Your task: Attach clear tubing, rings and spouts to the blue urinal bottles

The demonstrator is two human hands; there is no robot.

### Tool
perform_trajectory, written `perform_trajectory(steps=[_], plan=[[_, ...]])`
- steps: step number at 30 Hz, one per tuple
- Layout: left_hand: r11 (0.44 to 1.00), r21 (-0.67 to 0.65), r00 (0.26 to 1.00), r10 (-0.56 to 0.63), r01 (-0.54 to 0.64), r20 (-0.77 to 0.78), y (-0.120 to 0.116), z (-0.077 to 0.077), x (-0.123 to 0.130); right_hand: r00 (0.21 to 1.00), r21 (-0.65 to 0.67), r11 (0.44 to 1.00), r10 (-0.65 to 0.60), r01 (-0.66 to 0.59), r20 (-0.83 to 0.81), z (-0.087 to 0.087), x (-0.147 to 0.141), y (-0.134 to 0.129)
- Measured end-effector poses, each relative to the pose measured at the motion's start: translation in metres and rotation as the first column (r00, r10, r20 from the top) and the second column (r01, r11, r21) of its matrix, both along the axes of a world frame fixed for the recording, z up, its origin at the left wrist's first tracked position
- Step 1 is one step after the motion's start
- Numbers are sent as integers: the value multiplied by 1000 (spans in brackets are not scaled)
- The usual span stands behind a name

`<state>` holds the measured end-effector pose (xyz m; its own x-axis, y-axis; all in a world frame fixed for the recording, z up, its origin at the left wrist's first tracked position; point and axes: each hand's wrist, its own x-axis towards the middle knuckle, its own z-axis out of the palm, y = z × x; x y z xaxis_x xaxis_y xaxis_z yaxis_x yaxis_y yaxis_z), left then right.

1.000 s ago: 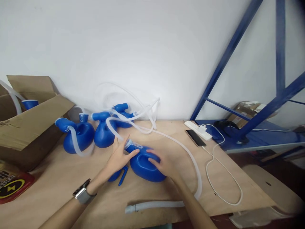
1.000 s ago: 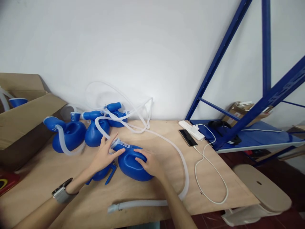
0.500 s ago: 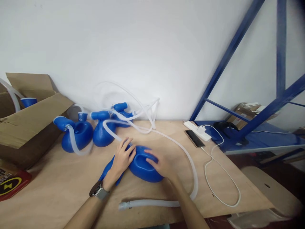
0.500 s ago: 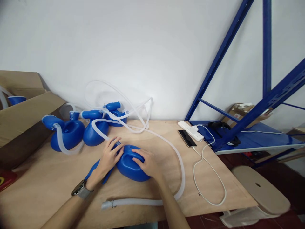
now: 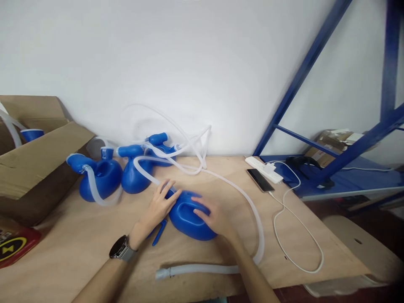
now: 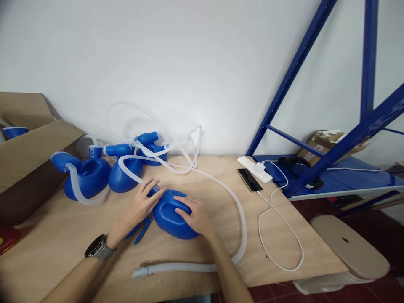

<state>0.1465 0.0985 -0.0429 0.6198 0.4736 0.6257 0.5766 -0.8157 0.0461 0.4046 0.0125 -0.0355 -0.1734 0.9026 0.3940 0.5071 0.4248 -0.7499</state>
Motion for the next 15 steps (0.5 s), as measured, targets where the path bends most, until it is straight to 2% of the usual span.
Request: perform_trajectory(steps=[4, 10, 15], plan=[[999, 7, 998, -35, 35, 50, -1, -1, -3, 1000, 12, 1000, -3, 3, -2, -1, 0, -1], [995, -80, 984, -41, 56, 175, 2, 4, 2, 1000, 33, 999, -2, 1, 16, -1, 1, -1], [988, -116, 978, -78, 102, 191, 7, 9, -3, 998, 87, 996, 16, -22, 63, -2, 5, 1]])
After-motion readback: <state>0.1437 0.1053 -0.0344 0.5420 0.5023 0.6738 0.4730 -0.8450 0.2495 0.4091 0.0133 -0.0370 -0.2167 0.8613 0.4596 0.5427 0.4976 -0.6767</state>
